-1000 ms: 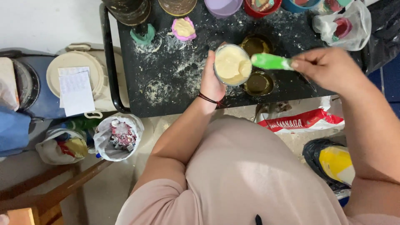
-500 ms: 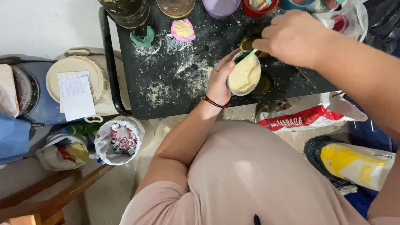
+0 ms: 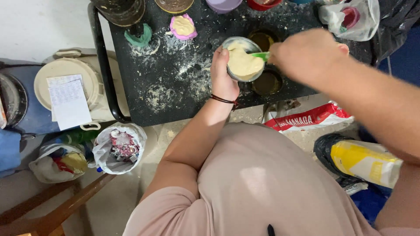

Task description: The person mixes a white powder with a liquid in a small container using a green spatula. They then spread the resulting paste onto a dental mold and use a tool to smooth the surface.

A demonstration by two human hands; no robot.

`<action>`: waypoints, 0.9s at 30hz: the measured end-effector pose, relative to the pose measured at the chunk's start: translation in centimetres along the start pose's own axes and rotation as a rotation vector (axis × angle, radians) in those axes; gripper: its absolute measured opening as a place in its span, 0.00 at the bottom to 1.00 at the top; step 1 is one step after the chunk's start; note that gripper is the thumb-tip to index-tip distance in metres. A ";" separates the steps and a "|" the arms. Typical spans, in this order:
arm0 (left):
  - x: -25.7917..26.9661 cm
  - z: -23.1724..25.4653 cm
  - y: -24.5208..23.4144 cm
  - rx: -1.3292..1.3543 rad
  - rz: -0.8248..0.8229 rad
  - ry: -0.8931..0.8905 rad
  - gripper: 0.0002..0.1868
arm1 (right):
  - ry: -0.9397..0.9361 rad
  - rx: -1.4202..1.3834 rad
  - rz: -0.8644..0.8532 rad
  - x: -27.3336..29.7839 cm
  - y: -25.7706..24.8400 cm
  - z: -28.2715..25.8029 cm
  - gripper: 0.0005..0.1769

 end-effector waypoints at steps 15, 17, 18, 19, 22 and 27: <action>-0.3 -0.1 -0.3 0.132 -0.184 0.067 0.32 | -0.100 0.033 0.280 -2.1 2.0 -2.2 0.11; -0.5 -0.8 -1.0 0.148 -0.147 0.038 0.33 | -0.137 0.069 0.354 -2.3 2.7 -3.9 0.05; -0.7 -1.4 -1.2 0.163 -0.115 -0.003 0.35 | -0.161 0.099 0.424 -2.2 3.0 -4.8 0.04; -0.9 -1.4 -0.9 0.159 -0.120 -0.005 0.35 | -0.156 0.095 0.427 -2.5 1.8 -4.1 0.04; -0.6 -1.6 -0.8 0.158 -0.141 -0.001 0.31 | -0.107 0.051 0.377 -2.7 0.5 -2.3 0.10; -1.1 -0.8 -0.6 0.149 -0.135 -0.025 0.36 | -0.142 0.112 0.544 -2.2 2.8 -4.3 0.03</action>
Point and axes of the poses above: each hand's wrist, its own x-axis away from the middle knuckle, its own y-axis out of the palm, z = x × y, the point moved 7 cm from there along -x, towards the middle knuckle, and after that the axes turned 7 degrees about x, right-handed, at the moved point
